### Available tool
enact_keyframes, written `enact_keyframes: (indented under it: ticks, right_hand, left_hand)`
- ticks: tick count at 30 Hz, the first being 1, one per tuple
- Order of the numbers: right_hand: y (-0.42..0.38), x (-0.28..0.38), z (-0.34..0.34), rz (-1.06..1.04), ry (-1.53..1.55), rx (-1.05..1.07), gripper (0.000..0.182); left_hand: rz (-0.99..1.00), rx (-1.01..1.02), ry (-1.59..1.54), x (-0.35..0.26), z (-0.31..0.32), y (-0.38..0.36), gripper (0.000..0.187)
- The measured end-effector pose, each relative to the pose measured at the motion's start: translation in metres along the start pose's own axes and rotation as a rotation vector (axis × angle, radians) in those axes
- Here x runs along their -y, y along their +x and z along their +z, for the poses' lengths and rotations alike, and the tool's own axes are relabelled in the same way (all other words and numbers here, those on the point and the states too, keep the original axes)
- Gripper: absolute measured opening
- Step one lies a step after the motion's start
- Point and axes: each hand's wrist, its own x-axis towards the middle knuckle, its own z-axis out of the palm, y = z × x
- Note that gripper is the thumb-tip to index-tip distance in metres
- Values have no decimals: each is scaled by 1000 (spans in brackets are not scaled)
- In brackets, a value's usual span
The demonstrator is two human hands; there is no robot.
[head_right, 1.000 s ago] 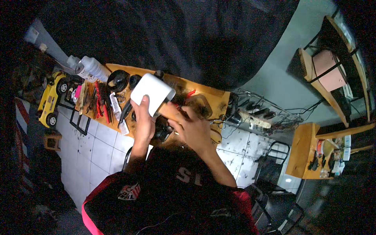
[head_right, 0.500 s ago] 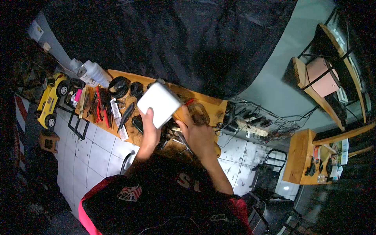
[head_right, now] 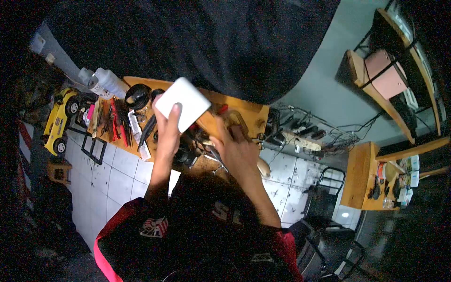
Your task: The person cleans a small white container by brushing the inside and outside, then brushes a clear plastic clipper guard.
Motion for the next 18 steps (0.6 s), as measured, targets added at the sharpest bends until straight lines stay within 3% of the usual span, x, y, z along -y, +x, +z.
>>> enact_keyframes:
  ticks: [3, 7, 9, 11, 14, 15, 18]
  right_hand:
    - [13, 0, 24, -34, -41, -162, 44]
    - [4, 13, 19, -101, 226, 50, 53]
    - [-5, 4, 5, 5, 224, 237, 52]
    - [-11, -9, -18, -32, 134, 279, 53]
    - [-14, -8, -19, 18, 125, 85, 51]
    - [-10, -9, -8, -81, 160, -82, 47]
    - [0, 1, 16, 33, -19, -210, 44]
  left_hand:
    - [14, 68, 77, 2, 12, -14, 54]
    - [22, 24, 17, -2, 7, -3, 54]
    - [-5, -49, -95, -5, -1, 6, 56]
    - [-19, -134, -164, -21, 0, 6, 58]
    - [-81, -35, 57, -17, -5, 3, 59]
    - [-73, -35, 108, -10, -2, -1, 59]
    - [-126, 17, 15, -12, 15, -15, 60]
